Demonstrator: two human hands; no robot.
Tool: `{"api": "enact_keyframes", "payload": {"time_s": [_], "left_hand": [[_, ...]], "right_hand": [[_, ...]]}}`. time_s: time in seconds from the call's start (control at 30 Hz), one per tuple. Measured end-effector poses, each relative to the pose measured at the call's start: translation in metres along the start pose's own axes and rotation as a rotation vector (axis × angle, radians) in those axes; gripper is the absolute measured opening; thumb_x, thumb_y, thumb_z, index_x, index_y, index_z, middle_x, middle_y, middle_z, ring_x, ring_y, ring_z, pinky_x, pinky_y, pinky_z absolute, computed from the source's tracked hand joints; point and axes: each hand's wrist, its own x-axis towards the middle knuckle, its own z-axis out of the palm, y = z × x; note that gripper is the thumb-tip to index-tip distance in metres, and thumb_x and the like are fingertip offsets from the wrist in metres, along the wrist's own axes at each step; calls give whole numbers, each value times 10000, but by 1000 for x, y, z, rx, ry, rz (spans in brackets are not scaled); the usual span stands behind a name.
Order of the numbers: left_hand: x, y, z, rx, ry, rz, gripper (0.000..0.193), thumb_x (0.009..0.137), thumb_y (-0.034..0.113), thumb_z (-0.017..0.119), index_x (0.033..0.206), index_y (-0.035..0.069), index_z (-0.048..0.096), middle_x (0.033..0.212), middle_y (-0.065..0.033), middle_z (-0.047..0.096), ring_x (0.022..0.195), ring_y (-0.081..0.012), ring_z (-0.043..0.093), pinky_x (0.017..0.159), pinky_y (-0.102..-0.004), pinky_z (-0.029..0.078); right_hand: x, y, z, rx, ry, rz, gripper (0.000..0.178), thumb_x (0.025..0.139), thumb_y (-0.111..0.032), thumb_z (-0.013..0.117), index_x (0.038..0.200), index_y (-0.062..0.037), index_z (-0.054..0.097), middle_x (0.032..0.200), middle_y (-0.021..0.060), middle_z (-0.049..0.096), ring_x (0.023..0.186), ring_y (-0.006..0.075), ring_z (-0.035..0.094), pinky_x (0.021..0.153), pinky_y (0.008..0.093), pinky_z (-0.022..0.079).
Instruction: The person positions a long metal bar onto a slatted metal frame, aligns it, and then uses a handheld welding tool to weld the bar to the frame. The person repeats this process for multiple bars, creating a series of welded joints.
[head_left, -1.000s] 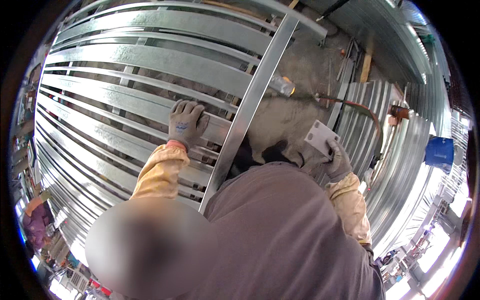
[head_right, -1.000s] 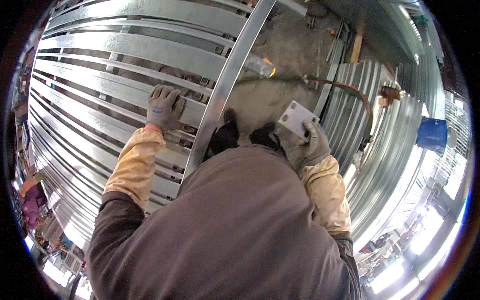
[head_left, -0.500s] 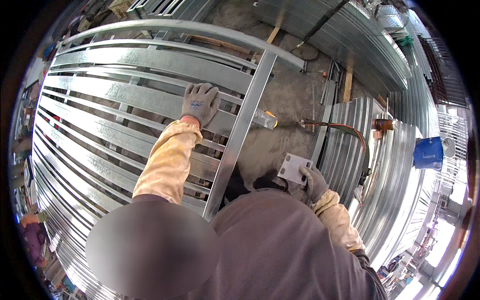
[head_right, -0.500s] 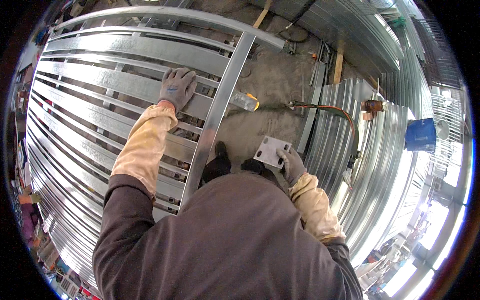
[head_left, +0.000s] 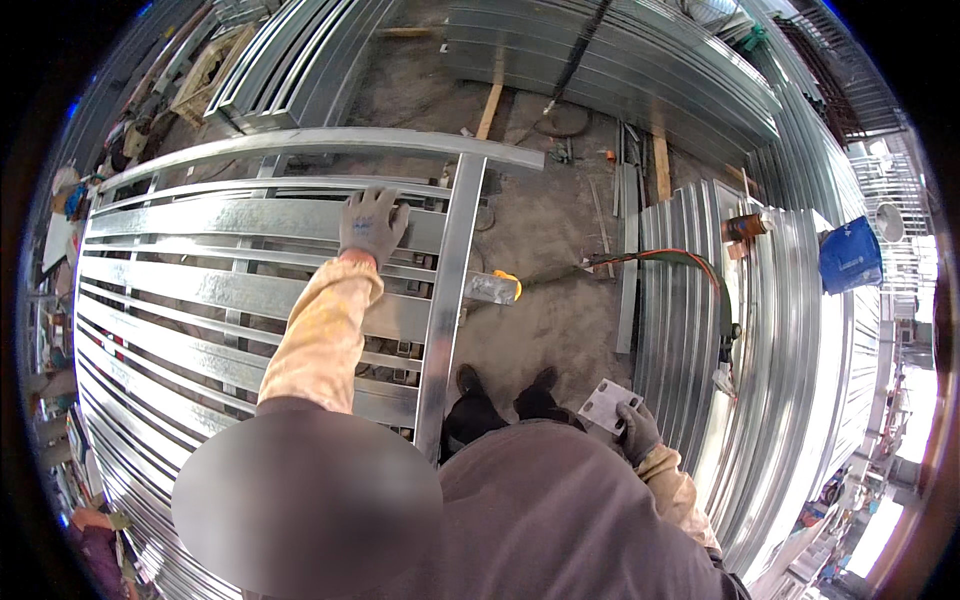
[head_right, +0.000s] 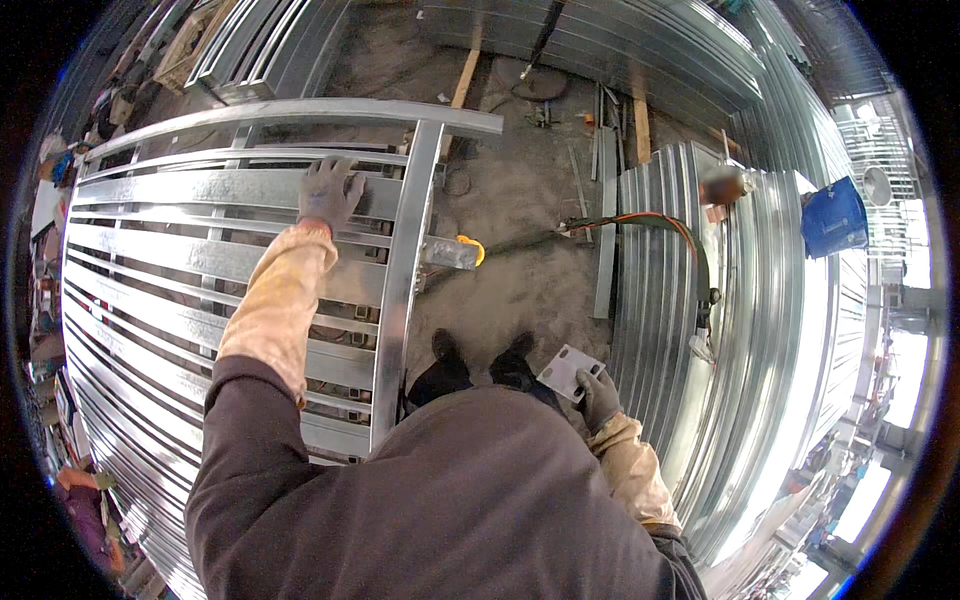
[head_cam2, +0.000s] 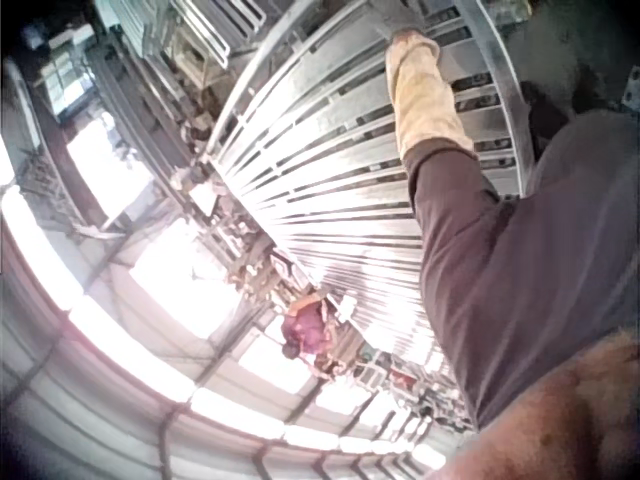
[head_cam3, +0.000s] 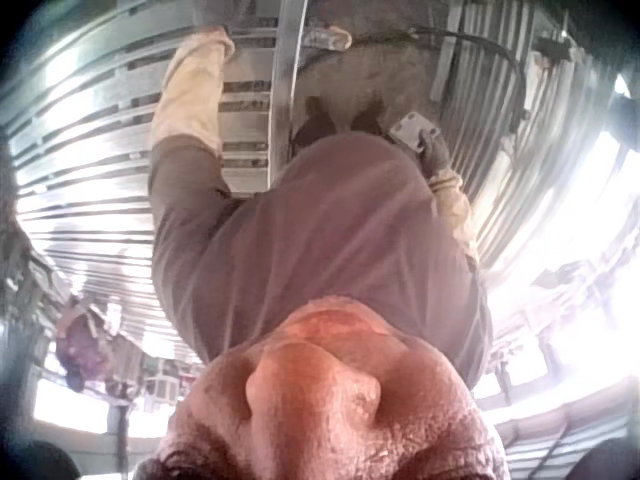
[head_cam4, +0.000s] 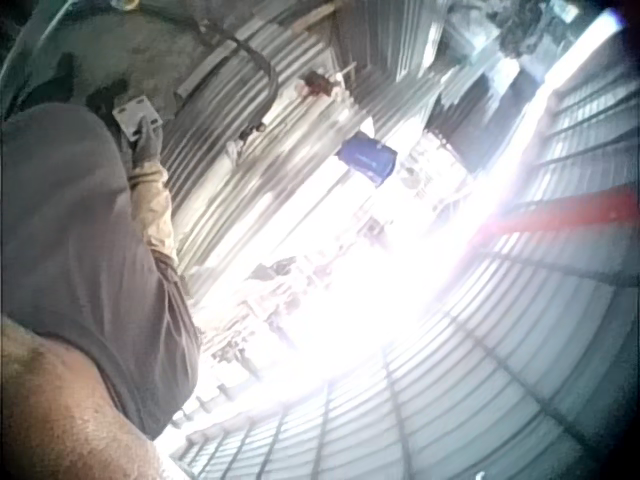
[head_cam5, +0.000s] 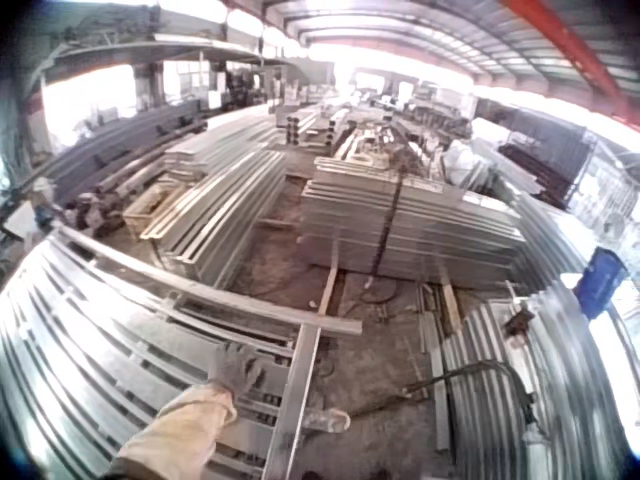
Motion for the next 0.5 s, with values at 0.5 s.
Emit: {"api": "enact_keyframes", "payload": {"time_s": [0.5], "left_hand": [[34,-3,52,120,7,61,550,1016,424,549,1452,87,541,1443,-189,569,1374,-362,485,1188,-498,326]], "right_hand": [[29,50,-43,212,84,-171,315,1004,-160,644,1262,16,607,995,45,676,926,163,642,861,318,540]]}}
